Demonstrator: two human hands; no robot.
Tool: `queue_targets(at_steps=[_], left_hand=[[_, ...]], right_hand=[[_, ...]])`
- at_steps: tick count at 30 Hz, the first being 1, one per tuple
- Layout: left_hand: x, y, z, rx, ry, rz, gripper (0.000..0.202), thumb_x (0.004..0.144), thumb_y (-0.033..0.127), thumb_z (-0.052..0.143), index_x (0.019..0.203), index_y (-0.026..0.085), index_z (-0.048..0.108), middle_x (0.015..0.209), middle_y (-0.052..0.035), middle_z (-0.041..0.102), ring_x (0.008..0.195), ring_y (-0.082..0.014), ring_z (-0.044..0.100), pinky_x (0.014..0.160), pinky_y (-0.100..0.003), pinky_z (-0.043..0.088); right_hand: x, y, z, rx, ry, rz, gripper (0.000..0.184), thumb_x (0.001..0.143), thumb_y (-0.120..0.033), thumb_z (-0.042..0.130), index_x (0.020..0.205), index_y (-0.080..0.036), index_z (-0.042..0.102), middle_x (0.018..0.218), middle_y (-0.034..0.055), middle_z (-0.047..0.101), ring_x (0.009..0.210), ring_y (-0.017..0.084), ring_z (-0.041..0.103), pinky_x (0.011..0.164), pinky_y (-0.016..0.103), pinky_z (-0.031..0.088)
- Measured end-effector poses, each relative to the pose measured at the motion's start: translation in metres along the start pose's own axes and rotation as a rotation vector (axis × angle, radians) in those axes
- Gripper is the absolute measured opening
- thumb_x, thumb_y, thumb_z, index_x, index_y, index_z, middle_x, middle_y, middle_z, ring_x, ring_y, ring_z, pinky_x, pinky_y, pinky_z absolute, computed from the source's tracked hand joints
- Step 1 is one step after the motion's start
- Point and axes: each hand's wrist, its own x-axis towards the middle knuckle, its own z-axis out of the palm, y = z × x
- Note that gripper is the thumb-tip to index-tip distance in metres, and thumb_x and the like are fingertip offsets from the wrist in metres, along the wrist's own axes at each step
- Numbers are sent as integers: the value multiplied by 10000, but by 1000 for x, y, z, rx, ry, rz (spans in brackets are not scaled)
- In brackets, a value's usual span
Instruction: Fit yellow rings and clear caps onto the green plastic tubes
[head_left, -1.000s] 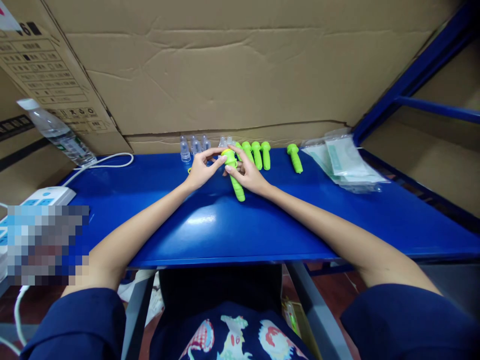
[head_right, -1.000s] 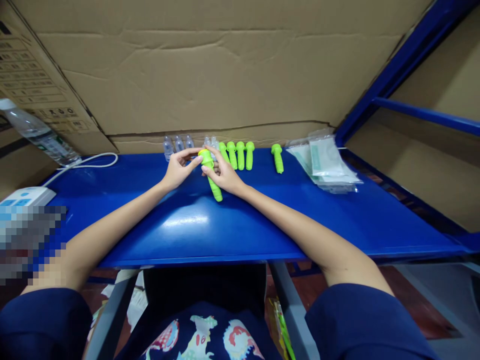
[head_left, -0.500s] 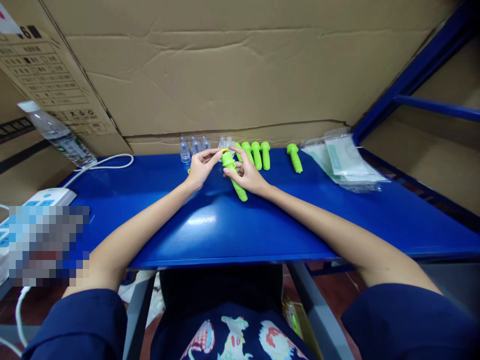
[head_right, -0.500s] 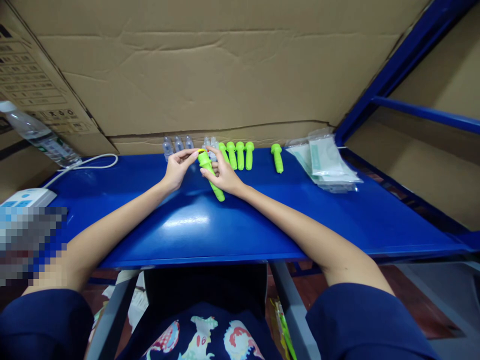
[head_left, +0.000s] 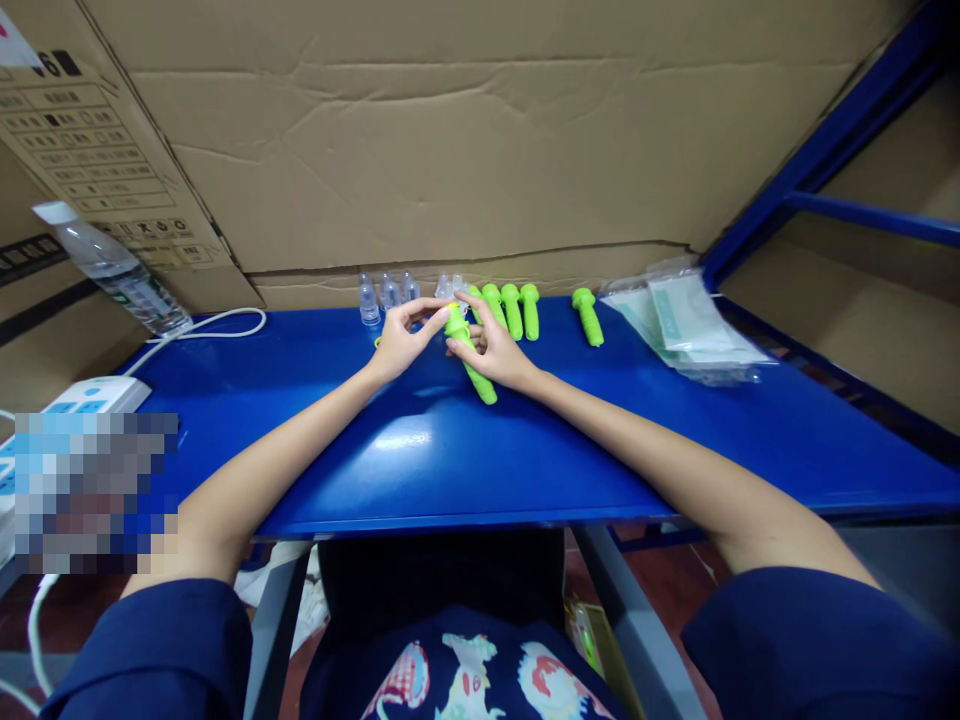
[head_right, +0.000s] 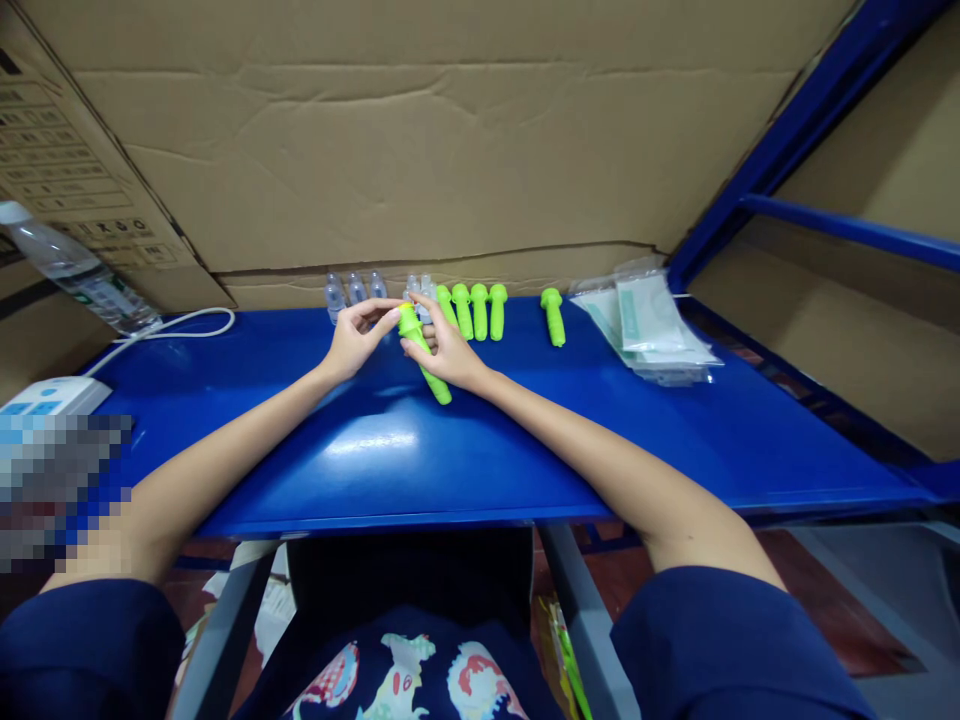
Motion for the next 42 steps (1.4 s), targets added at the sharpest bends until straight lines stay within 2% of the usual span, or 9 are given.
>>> queue_targets(at_steps=[4,10,18,24,31,38,42], left_hand=[[-1,-2,0,44,-24,43,432,810,491,735,1090,163,705,1112,-100,729,1031,-224,682,879,-338,541],[-1,-9,3,-1,7,99,354,842,469,716,1062,193,708,1279,-107,588,1111,-218,642,946,-352,534],[-2,-9,5,84,69,78,442,811,562,710,1028,178,714,1295,-119,547,946,-162,677,842,-295,551],[-5,-6,8,201,154,95,378,823,529,710,983,189,758,1243,-102,572,924,-158,667,798,-285,555],[-6,-2,10,233,225,117,270,807,451,752,916,206,786,1097,-78,598,1027,-198,625,880,-332,551],[-7,4,12,274,264,132,160,813,354,760,898,222,786,1058,-61,582,1050,-190,593,942,-333,525],[-7,5,12,261,266,138,149,809,338,766,882,210,787,1067,-61,572,1048,-189,587,942,-332,519]], right_hand=[[0,1,-1,-12,4,-9,722,865,-483,644,1472,-235,341,837,45,680,780,232,722,751,412,617],[0,2,0,-47,60,-20,658,873,-508,629,1386,-193,364,746,15,645,721,217,716,685,375,610],[0,8,3,-51,95,-14,630,839,-631,630,1274,-250,378,778,46,680,717,254,726,666,446,625],[0,10,3,-38,78,0,603,852,-632,613,1268,-258,387,885,84,714,761,258,736,731,479,627],[-2,12,4,-71,107,-8,597,858,-678,571,1247,-264,388,825,58,687,672,226,701,640,432,615],[-2,14,5,-97,131,-20,652,868,-659,579,1352,-294,338,1093,112,670,788,227,697,612,406,611],[-3,15,5,-116,132,-31,640,885,-638,571,1370,-296,332,1108,115,664,801,223,694,592,383,607]])
